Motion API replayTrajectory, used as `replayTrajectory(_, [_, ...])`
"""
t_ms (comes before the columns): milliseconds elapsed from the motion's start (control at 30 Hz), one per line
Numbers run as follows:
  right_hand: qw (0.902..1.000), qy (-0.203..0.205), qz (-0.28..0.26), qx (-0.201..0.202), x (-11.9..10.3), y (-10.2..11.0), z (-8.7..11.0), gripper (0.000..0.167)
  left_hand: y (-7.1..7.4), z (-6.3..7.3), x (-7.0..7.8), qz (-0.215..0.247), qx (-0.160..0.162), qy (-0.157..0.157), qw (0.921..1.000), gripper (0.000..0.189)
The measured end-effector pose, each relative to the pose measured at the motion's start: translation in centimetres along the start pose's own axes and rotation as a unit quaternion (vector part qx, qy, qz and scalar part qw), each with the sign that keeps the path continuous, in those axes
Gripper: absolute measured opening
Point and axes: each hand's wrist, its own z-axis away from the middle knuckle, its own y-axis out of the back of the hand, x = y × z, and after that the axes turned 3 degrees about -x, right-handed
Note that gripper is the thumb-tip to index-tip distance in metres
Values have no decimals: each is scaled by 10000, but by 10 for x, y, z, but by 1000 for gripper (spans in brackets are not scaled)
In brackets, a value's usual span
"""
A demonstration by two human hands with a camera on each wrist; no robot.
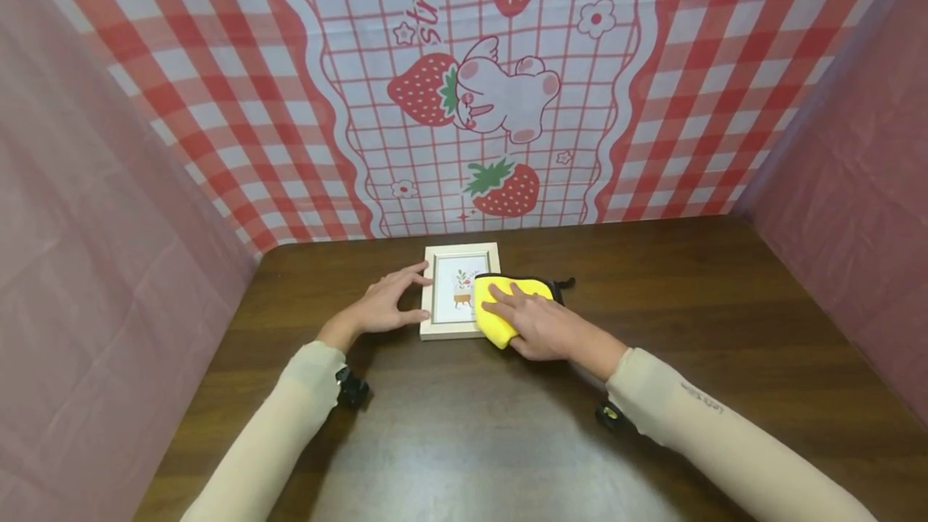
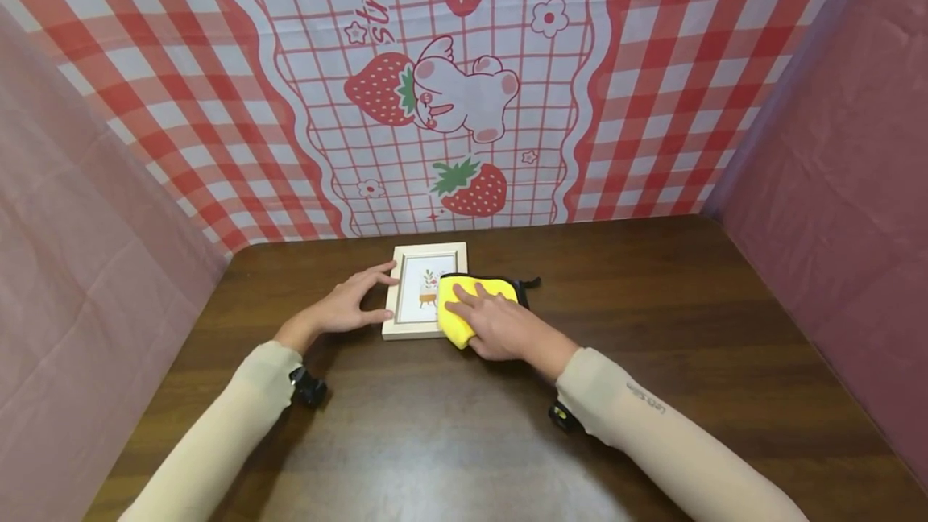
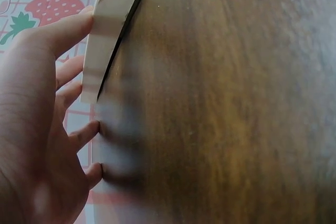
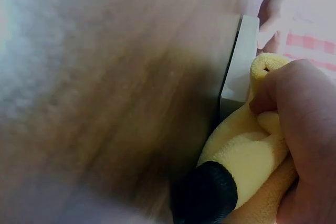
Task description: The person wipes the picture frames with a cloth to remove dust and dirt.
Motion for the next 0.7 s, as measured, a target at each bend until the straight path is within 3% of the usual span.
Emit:
replayTrajectory(100, [9996,135,-30,230,19,-18,-10,62,4,3,7,-27,1,-15,10000,76])
replayTrajectory(267, [9995,-106,-294,63,24,-13,-23,64,14,11,30,34,-166,257,9995,69])
replayTrajectory(467, [9975,-327,-606,149,54,-29,-46,67,14,11,32,-64,-212,319,9992,67])
replayTrajectory(700, [9932,-848,-769,-214,37,8,-53,66,8,8,20,55,-97,86,9999,74])
